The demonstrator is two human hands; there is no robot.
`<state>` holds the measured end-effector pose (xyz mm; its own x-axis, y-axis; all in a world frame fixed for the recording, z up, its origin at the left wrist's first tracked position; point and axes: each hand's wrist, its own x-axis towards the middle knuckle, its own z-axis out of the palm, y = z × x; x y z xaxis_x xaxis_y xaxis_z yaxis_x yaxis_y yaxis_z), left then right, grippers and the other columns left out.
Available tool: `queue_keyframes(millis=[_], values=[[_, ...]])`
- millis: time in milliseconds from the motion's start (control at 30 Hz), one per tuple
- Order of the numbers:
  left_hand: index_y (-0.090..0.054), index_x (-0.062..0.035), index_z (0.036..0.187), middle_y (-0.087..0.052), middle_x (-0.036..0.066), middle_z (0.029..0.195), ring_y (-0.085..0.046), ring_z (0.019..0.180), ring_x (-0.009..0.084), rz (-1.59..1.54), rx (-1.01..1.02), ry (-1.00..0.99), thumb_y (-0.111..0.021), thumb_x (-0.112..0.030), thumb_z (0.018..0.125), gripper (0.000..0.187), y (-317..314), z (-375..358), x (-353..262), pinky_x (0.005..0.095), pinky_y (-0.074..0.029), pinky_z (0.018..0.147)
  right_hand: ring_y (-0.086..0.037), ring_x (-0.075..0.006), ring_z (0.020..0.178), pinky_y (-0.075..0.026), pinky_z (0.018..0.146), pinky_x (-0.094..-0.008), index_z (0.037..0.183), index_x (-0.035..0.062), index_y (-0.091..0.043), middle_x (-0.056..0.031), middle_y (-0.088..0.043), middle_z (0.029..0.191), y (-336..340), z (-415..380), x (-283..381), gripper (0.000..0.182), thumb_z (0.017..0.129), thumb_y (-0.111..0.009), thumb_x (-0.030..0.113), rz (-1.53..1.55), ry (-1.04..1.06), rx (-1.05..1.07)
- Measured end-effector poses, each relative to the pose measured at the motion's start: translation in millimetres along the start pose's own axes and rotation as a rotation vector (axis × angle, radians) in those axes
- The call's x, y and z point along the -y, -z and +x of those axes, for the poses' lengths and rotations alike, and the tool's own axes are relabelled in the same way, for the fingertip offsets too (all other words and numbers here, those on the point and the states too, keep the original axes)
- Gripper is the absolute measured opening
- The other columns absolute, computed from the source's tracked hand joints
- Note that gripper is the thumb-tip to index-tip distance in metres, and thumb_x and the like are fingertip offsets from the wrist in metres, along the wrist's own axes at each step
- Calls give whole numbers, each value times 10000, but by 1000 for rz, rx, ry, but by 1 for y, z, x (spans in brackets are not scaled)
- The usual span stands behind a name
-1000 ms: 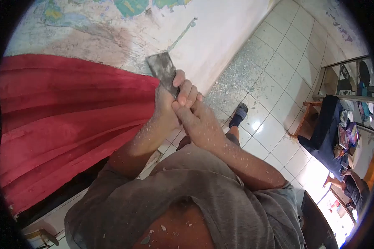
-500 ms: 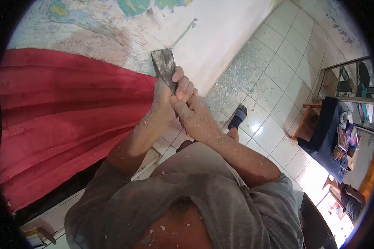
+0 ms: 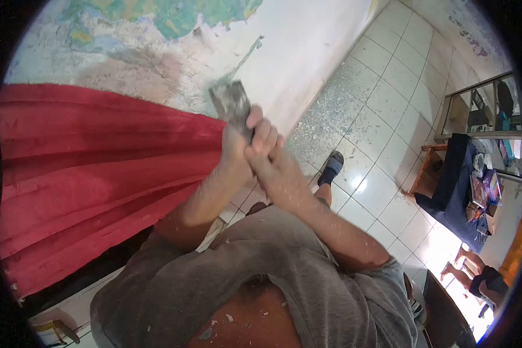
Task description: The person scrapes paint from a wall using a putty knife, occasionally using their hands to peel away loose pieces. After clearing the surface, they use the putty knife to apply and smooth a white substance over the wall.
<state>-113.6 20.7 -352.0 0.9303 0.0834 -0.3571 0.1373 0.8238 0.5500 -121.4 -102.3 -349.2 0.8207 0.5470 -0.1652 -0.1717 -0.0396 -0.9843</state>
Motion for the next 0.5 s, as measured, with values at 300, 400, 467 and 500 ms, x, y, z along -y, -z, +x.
queue_keyframes(millis=[300,400,467,500], values=[[-411,-204,743,-347,-14,498,-355,461,165,-21,138,-8,-368,-363,989,296,3,12,5,354,-424,603,-600,-171,561,-475,560,-322,874,-33,-602,-63,-567,586,4,12,-25,592,977,-516,543,-114,63,-40],[-395,-208,736,-350,-6,490,-355,464,166,23,-171,10,-369,-362,989,298,-16,6,-8,345,-427,624,-613,-143,571,-491,567,-283,889,-37,-595,-71,-583,612,-1,17,-29,615,973,-516,567,-76,291,-214],[-384,-196,726,-355,1,482,-367,466,168,-7,-128,3,-362,-377,1004,333,-8,32,-12,344,-436,642,-656,-199,744,-507,678,-319,999,-65,-581,-113,-635,751,32,43,24,623,980,-512,553,-52,-400,344],[-382,-189,722,-353,1,481,-366,466,168,63,-113,-28,-351,-382,1013,351,-16,36,-12,348,-438,639,-656,-238,856,-502,746,-344,1085,-69,-556,-136,-652,858,36,44,17,640,976,-512,560,-45,-437,356]])
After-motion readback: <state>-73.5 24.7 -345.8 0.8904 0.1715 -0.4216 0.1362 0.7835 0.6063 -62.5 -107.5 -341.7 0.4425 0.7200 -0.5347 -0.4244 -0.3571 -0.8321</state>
